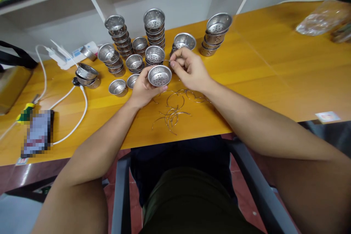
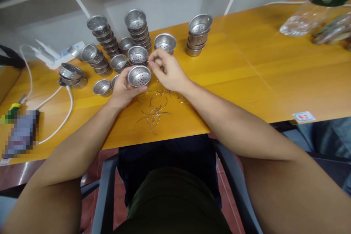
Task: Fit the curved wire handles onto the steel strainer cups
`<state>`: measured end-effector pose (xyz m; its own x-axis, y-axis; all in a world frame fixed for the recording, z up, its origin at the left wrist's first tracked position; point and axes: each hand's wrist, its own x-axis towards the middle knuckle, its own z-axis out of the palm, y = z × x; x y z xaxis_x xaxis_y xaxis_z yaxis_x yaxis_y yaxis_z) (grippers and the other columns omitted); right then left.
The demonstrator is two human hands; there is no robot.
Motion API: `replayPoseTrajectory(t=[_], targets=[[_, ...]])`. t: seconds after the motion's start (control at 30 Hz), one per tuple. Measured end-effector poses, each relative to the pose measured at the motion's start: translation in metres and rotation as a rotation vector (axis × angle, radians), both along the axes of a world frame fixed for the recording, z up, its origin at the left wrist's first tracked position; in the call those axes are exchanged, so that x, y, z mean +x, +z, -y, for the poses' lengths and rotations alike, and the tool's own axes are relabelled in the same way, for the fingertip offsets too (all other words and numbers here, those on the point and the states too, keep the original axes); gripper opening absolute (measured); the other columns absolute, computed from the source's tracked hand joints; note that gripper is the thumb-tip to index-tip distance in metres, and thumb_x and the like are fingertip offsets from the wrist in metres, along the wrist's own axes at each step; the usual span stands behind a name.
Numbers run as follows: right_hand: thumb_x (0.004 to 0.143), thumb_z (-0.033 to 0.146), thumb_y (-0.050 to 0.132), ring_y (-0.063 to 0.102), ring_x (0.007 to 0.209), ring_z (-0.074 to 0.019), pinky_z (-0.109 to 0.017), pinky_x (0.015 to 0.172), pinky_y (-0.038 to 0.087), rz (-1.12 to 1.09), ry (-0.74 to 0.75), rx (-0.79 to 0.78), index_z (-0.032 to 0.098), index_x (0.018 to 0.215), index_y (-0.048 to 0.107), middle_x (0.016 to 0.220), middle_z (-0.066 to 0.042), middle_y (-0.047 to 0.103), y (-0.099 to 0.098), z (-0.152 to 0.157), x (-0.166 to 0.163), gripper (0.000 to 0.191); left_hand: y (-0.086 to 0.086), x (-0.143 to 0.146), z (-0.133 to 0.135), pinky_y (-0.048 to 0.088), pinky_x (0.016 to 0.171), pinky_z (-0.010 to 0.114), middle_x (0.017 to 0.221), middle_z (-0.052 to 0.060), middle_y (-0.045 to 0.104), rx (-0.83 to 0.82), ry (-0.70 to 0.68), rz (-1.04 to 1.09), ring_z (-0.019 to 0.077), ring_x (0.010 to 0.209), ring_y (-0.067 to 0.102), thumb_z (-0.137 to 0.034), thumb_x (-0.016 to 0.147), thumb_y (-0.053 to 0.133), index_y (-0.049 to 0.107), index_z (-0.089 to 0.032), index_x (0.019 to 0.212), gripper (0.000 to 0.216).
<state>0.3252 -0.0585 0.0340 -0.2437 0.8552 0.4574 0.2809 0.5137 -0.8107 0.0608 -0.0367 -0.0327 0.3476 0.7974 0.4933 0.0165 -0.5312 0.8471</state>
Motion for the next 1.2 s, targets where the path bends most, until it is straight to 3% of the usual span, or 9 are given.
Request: replayPoseTrajectory(t=[0.17, 0.3, 0.47, 0.63, 0.9, 1.07, 1.2], targets=[[0.121, 0.081, 0.073, 0.038, 0.072, -0.0257, -0.045, 0.070, 0.043, -0.008, 0.059, -0.009, 0.034, 0.122, 0.065, 0.079, 0.003, 0.039, 0.007, 0.008, -0.002, 0.048, 0.009, -0.006, 0.004, 0.078, 0.116, 0.055, 0.144, 0.012, 0.089, 0.069, 0.124, -0.095, 0.0339, 0.128, 0.091, -0.099, 0.074, 0.117, 0.074, -0.029, 0.155, 0.116], [0.120, 0.071, 0.073, 0.041, 0.072, -0.0256, -0.044, 0.072, 0.041, 0.021, 0.096, -0.040, 0.033, 0.120, 0.066, 0.077, 0.003, 0.040, 0.012, 0.017, -0.008, 0.038, 0.009, -0.007, 0.004, 0.078, 0.115, 0.057, 0.140, 0.011, 0.088, 0.115, 0.176, -0.121, 0.0340, 0.125, 0.090, -0.099, 0.070, 0.119, 0.075, -0.028, 0.149, 0.115], [0.121, 0.062, 0.073, 0.049, 0.076, -0.0274, -0.046, 0.078, 0.045, 0.079, 0.104, -0.027, 0.033, 0.118, 0.067, 0.078, 0.003, 0.045, 0.012, 0.022, -0.012, 0.029, 0.008, -0.001, 0.010, 0.073, 0.120, 0.052, 0.145, 0.010, 0.084, 0.136, 0.149, -0.146, 0.0318, 0.130, 0.087, -0.103, 0.076, 0.114, 0.068, -0.030, 0.154, 0.117], [0.121, 0.056, 0.076, 0.051, 0.078, -0.0288, -0.047, 0.080, 0.046, 0.111, 0.057, -0.048, 0.034, 0.118, 0.067, 0.080, 0.002, 0.046, 0.013, 0.022, -0.010, 0.024, 0.009, 0.005, 0.018, 0.073, 0.125, 0.057, 0.148, 0.010, 0.080, 0.168, 0.144, -0.150, 0.0355, 0.137, 0.085, -0.100, 0.076, 0.115, 0.065, -0.031, 0.156, 0.117], [0.119, 0.045, 0.075, 0.054, 0.077, -0.0294, -0.048, 0.082, 0.049, 0.116, -0.001, -0.057, 0.034, 0.119, 0.068, 0.078, 0.002, 0.050, 0.013, 0.027, -0.017, 0.013, 0.015, 0.009, 0.027, 0.073, 0.119, 0.050, 0.151, 0.010, 0.078, 0.228, 0.138, -0.187, 0.0324, 0.134, 0.085, -0.101, 0.087, 0.108, 0.059, -0.032, 0.160, 0.112], [0.116, 0.033, 0.072, 0.049, 0.069, -0.0253, -0.046, 0.079, 0.049, 0.087, -0.021, -0.035, 0.033, 0.119, 0.068, 0.072, 0.005, 0.048, 0.013, 0.030, -0.020, 0.006, 0.023, 0.011, 0.034, 0.073, 0.117, 0.049, 0.151, 0.011, 0.081, 0.265, 0.153, -0.235, 0.0325, 0.134, 0.086, -0.097, 0.095, 0.104, 0.058, -0.030, 0.163, 0.106], [0.108, 0.024, 0.073, 0.040, 0.060, -0.0192, -0.040, 0.070, 0.039, -0.014, 0.039, 0.008, 0.031, 0.112, 0.068, 0.066, 0.008, 0.046, 0.005, 0.024, -0.023, 0.009, 0.027, 0.011, 0.038, 0.073, 0.107, 0.045, 0.144, 0.010, 0.084, 0.327, 0.129, -0.257, 0.0293, 0.125, 0.088, -0.092, 0.106, 0.096, 0.060, -0.027, 0.159, 0.091]])
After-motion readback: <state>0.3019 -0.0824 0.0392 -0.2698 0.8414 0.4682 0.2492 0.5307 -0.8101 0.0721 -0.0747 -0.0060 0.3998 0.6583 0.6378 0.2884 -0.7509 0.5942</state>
